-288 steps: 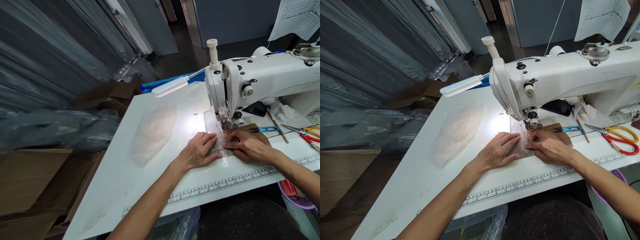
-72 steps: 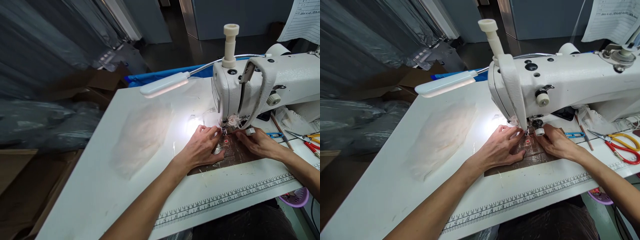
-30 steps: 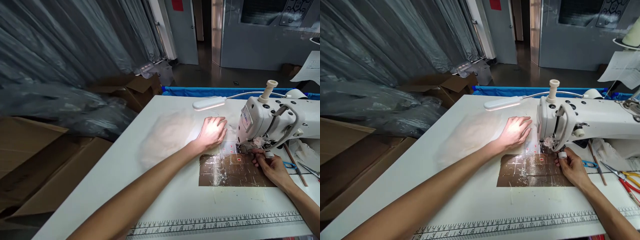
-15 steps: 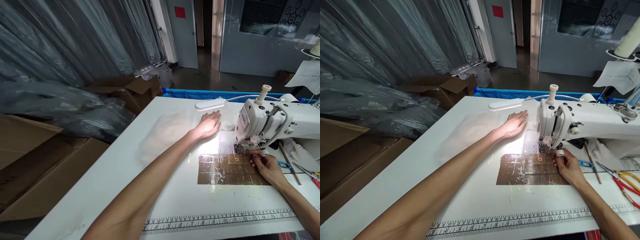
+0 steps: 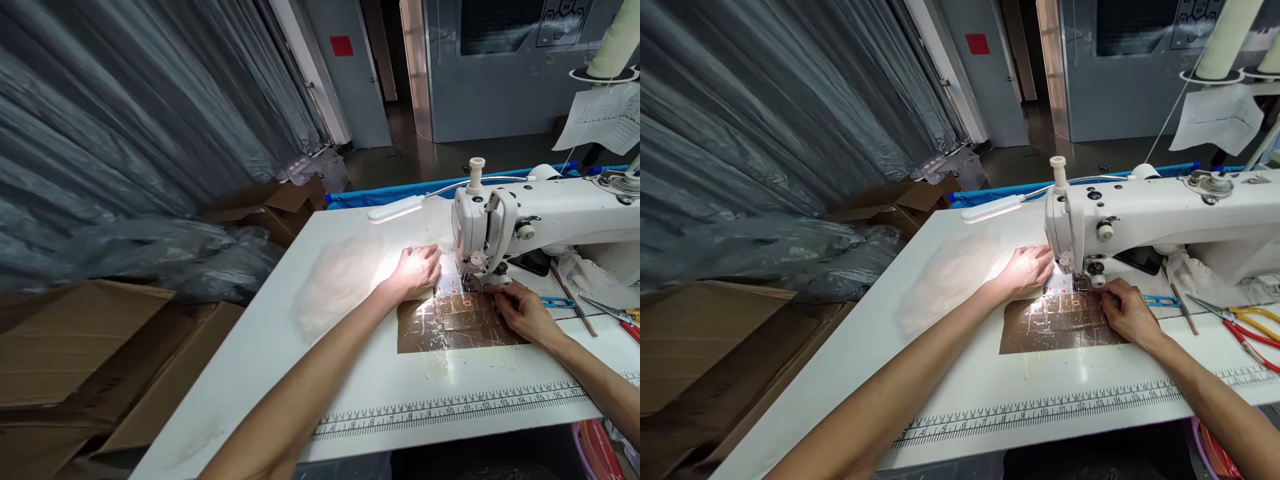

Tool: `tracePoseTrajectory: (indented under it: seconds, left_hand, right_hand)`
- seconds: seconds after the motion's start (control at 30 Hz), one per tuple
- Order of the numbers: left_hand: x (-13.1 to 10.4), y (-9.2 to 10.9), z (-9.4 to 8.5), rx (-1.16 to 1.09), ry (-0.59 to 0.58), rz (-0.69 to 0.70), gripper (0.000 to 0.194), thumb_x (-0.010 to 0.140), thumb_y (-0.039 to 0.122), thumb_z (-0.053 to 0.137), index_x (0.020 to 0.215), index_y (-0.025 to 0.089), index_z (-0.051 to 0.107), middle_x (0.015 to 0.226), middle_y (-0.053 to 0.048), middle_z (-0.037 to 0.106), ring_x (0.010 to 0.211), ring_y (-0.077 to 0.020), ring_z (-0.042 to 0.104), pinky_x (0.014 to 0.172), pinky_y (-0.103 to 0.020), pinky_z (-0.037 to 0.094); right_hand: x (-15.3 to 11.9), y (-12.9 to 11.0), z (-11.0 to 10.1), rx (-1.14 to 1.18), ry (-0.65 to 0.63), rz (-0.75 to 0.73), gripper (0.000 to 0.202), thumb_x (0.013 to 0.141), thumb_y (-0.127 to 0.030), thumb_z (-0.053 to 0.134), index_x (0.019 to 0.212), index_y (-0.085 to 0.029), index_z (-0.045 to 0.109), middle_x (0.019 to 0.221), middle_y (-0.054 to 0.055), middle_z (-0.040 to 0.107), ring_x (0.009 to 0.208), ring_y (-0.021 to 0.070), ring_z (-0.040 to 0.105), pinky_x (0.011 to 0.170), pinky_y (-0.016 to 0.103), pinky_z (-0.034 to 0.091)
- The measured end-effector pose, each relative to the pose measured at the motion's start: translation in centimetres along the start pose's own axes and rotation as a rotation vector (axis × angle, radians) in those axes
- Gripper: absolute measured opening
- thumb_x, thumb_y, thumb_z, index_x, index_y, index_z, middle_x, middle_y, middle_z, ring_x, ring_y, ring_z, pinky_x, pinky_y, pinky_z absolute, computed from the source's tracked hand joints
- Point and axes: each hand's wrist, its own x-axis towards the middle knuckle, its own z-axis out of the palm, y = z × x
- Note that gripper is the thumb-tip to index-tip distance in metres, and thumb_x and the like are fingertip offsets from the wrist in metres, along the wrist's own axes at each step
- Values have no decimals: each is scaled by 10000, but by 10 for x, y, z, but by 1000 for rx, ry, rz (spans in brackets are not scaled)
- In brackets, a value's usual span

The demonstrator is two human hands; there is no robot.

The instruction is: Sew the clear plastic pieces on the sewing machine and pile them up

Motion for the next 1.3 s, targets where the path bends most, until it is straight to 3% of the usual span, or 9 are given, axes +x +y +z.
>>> tracePoseTrajectory:
  seconds: [0.17, 0.3, 0.43, 0.5, 0.6, 0.7, 0.9, 1.1, 1.3]
  left_hand:
    - [3, -8, 1, -36, 34, 47, 337, 983, 292, 325, 1148, 190, 600, 1206, -112, 615, 1141, -247, 559, 990, -398, 420]
    - [-25, -21, -14, -105, 175, 19, 346, 991, 303, 340, 1201, 197, 594, 1294, -107, 595, 1183, -225, 574, 988, -372, 475]
    - [-73, -44, -37, -112, 331, -134, 343, 960, 362, 433, 1209, 211, 613, 1250, -99, 629, 1129, -252, 616, 926, -416, 522]
    - [-98, -55, -45, -137, 410, -321, 357, 930, 394, 472, 1201, 220, 628, 1246, -81, 634, 1114, -247, 623, 804, -361, 560]
    - [-129, -65, -46, -227, 512, -567, 381, 889, 428, 501, 1142, 195, 664, 1202, -91, 657, 1026, -224, 651, 585, -256, 529]
    - [-147, -69, -39, -284, 564, -668, 381, 887, 435, 489, 1051, 161, 697, 1117, -110, 689, 989, -215, 657, 592, -245, 519]
    - [-153, -67, -31, -262, 478, -675, 260, 879, 377, 569, 988, 203, 729, 1048, -68, 720, 951, -199, 679, 701, -287, 536]
    - [-149, -61, -26, -194, 447, -648, 121, 846, 269, 628, 840, 237, 745, 846, -5, 706, 694, -145, 663, 853, -383, 512]
    - [-145, -47, -33, -111, 526, -524, 110, 840, 201, 565, 769, 193, 648, 1058, -69, 709, 948, -214, 679, 931, -447, 496]
  right_hand:
    - [-1, 0, -1, -31, 19, -63, 324, 845, -311, 442, 970, -201, 720, 861, 66, 659, 795, 209, 636, 787, 375, 502]
    - [-3, 0, -1, -82, 11, -102, 317, 865, -306, 432, 957, -202, 717, 835, 62, 646, 778, 210, 620, 796, 389, 498]
    - [-6, -4, 0, -93, 21, -143, 327, 882, -311, 409, 967, -202, 706, 859, 69, 636, 773, 202, 611, 776, 374, 511]
    - [-8, -5, 0, -83, 14, -168, 332, 888, -309, 396, 969, -197, 698, 876, 74, 635, 761, 193, 610, 758, 360, 518]
    - [-10, -3, 2, -88, 9, -179, 330, 894, -334, 396, 965, -207, 691, 883, 79, 645, 748, 193, 618, 729, 354, 525]
    - [-10, 3, 5, -109, 17, -185, 330, 893, -388, 408, 956, -233, 693, 894, 85, 669, 787, 223, 636, 725, 382, 526]
    - [-7, 5, 5, -140, 12, -159, 359, 849, -450, 432, 915, -243, 719, 810, 97, 662, 709, 251, 645, 650, 426, 537]
    - [-6, 6, 5, -181, 31, -162, 381, 849, -480, 420, 920, -268, 729, 838, 102, 669, 704, 284, 660, 608, 462, 548]
    - [-7, 22, 16, -159, 131, -247, 355, 872, -486, 424, 883, -288, 718, 812, 92, 673, 653, 270, 654, 534, 423, 525]
